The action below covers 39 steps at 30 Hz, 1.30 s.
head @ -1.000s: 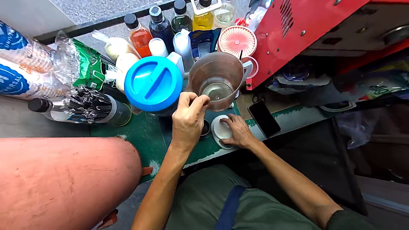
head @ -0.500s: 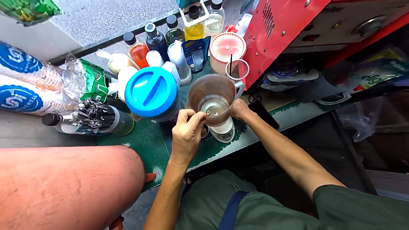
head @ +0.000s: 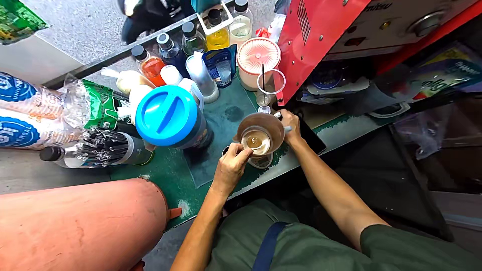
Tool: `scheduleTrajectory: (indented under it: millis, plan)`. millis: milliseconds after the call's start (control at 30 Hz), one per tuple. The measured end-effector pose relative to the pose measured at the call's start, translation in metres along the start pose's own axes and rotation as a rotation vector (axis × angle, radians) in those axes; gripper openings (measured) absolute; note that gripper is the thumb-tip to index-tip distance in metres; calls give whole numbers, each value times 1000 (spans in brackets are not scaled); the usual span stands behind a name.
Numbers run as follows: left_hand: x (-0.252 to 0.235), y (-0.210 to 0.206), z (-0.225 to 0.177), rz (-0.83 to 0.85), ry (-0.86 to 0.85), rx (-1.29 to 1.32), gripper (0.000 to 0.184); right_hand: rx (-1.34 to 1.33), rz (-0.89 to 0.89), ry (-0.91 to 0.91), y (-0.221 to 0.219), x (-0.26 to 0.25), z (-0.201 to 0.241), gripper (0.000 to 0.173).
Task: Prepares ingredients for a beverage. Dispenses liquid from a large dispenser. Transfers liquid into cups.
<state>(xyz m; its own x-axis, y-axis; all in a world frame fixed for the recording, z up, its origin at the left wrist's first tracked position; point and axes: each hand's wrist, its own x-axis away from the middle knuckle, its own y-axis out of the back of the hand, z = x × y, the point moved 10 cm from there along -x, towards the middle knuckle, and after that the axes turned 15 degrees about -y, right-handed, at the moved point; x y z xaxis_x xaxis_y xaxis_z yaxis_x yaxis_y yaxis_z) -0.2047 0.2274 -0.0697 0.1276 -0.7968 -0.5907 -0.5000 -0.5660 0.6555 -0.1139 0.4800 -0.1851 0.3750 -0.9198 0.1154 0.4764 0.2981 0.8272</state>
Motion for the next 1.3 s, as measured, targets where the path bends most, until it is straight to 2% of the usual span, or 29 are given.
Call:
scheduleTrajectory:
  millis: [133,233,267,333,400,467,533,600,700,767,900,1000,1100,1133,1200,1267,1300]
  plan:
    - [-3,4,4,8,13,11,11,13,-3,-23,-4,-14,4,31]
    - [-3,3,4,29,-11,15,12,-1,-7,-26,6,-6,-10,49]
    - [-1,3,3,31,-19,20,14,-17,-27,-4,14,5,-17,50]
    - [1,4,1,22,-30,36,19,2,-52,25,27,36,-30,39]
    - [3,9,1,-1,-24,66,29,18,89,-21,21,75,-38,33]
    - [10,20,6,-67,21,92,34,36,288,-86,-1,110,-45,44]
    - [26,32,17,-143,110,63,38,32,373,-129,-20,129,-52,57]
    - [49,33,36,-118,254,14,56,3,361,-152,-28,133,-58,58]
    - [78,6,66,94,423,7,106,10,391,-181,-33,129,-56,50]
    - [88,-16,76,161,463,15,121,95,453,-181,-37,125,-51,42]
    - [89,-34,83,91,445,-28,107,205,591,-183,-41,121,-47,42]
    - [98,-18,87,58,496,-97,106,156,694,-153,-37,123,-54,44]
    - [111,5,83,140,551,-162,109,150,755,-160,-19,127,-69,42]
    - [105,19,73,130,519,-191,99,121,707,-168,-6,124,-69,42]
    - [72,59,40,-22,373,-258,62,21,532,-158,23,116,-59,48]
    - [24,106,5,-205,189,-336,30,-48,364,-67,45,109,-42,58]
    - [1,129,-4,-254,125,-402,22,-48,309,-12,52,106,-35,61]
